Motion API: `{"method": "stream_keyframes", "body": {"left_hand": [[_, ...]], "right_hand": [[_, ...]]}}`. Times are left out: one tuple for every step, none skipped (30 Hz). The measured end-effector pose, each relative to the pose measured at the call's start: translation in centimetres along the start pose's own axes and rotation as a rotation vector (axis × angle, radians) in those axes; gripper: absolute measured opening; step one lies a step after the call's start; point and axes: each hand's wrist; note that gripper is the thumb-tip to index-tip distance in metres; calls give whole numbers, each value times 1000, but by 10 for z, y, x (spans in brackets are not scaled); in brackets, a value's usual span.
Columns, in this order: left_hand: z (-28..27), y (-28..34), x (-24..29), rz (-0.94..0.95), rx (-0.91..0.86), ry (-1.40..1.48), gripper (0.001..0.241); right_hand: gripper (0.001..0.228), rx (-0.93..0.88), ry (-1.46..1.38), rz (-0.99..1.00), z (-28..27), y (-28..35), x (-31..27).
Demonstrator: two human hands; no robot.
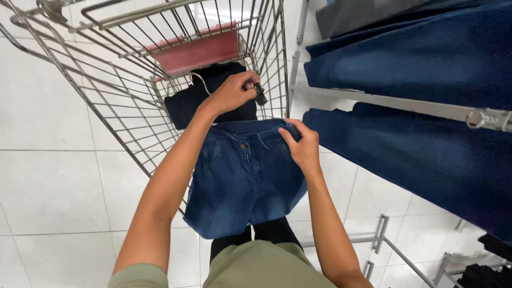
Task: The person takes blue shorts out of a shopping cart, attaches them to a clothes hanger, and hangs them on a clothing rack in a store.
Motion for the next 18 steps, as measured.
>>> {"method": "stream_keyframes", "body": {"left_hand": [[-1, 9, 23, 1, -3, 6, 35], [-4, 18, 45, 19, -33, -47, 32], [-8, 27, 67, 36, -62, -100, 30], [-5, 28, 63, 37, -60, -98, 30], [-2, 29, 58, 142, -14, -147, 17], [3, 27, 54, 252, 34, -193, 6], [7, 25, 48, 256, 37, -187, 6], [12, 23, 41, 268, 55, -198, 10], [16, 21, 34, 279, 73, -209, 19], [19, 20, 34, 279, 79, -208, 19], [22, 19, 34, 301, 37, -87, 22], [25, 18, 34, 323, -7, 34, 26], [27, 14, 26, 323, -3, 35, 26], [29, 10, 18, 289, -73, 138, 25], [31, 5, 11, 256, -143, 241, 25], [30, 6, 14, 260, -142, 242, 25], [30, 7, 17, 217, -208, 198, 18], [30, 10, 19, 169, -275, 155, 16]], "right_hand": [[23, 1, 6, 2, -3, 2, 3], [17, 3, -1, 0, -4, 2, 6], [11, 5, -7, -1, -4, 2, 9], [11, 3, -5, -3, -5, 2, 16], [8, -4, -40, 10, -5, 2, 23], [6, -10, -71, 21, -9, -1, 31], [6, -10, -64, 16, -14, -2, 11], [6, -41, -74, -10, -18, -4, -9], [6, -72, -83, -35, -21, -5, -28], [6, -77, -82, -40, -19, -5, -18], [5, -78, -96, -27, -18, -5, -8], [5, -79, -110, -13, -16, -5, 2], [5, -82, -109, -15, -14, -5, 6], [4, -89, -127, -15, -13, -6, 11], [4, -96, -145, -15, -12, -7, 16], [4, -95, -142, -18, -12, -7, 14], [3, -94, -153, -14, -12, -7, 13], [3, -93, -165, -4, -12, -5, 12]]}}
Point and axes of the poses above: each hand's wrist, its own y-axis away from the middle knuckle, its own z-axis out of the palm, x = y × z, and after that the axes turned 7 degrees about x, right-handed
